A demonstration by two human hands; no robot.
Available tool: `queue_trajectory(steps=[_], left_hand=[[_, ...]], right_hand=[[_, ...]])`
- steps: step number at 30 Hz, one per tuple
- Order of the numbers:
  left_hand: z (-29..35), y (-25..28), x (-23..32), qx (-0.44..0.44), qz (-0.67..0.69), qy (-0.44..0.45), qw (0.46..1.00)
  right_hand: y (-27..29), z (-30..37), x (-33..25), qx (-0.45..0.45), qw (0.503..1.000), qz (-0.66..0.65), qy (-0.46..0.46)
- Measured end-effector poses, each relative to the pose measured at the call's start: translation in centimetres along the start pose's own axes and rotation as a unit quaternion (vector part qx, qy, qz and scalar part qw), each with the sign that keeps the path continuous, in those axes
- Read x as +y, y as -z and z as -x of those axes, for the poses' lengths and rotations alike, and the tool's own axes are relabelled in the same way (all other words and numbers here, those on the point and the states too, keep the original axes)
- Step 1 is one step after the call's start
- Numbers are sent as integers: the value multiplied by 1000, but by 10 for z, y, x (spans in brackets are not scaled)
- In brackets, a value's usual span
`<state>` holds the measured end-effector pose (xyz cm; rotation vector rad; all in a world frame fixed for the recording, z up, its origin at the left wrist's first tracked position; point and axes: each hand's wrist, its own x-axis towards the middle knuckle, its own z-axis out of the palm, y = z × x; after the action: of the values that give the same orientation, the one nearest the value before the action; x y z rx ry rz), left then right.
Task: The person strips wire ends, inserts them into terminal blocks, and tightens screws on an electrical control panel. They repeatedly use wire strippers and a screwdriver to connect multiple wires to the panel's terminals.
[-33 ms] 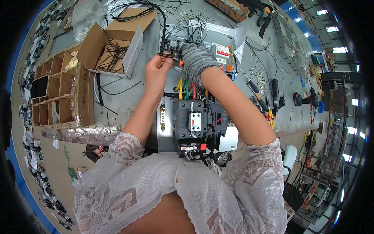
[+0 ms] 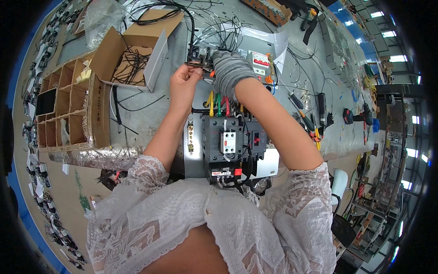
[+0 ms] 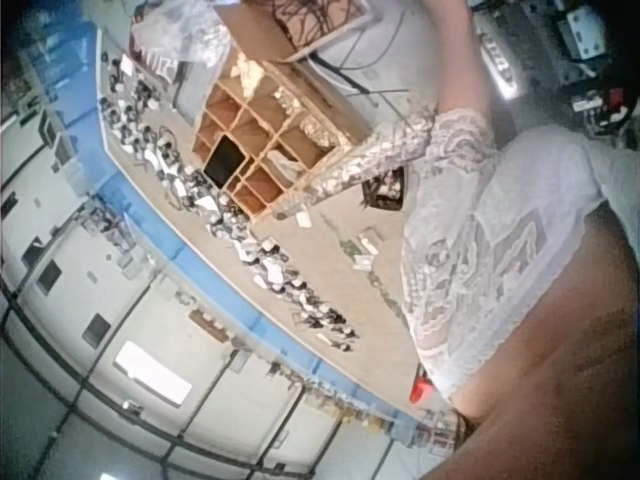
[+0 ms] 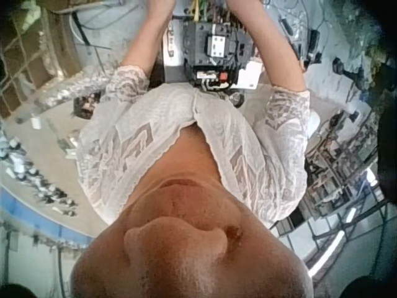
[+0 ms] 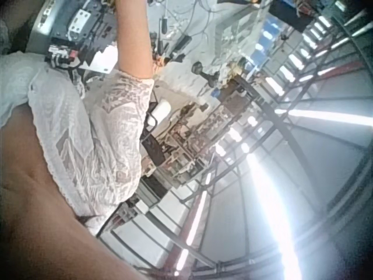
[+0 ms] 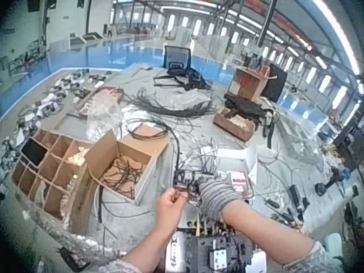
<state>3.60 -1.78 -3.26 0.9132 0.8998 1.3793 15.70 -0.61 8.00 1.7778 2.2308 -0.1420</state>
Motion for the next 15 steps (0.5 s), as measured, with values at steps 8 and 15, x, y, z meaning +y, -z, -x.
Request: queue_trajectory(steps=[8, 15], left_hand=[[-1, 2, -1, 1, 14, 11, 1000], [-1, 0, 5, 2, 29, 33, 999]], right_hand=[[2, -6, 2, -44, 999, -20, -4], [17, -37, 45, 166, 933, -317, -45]])
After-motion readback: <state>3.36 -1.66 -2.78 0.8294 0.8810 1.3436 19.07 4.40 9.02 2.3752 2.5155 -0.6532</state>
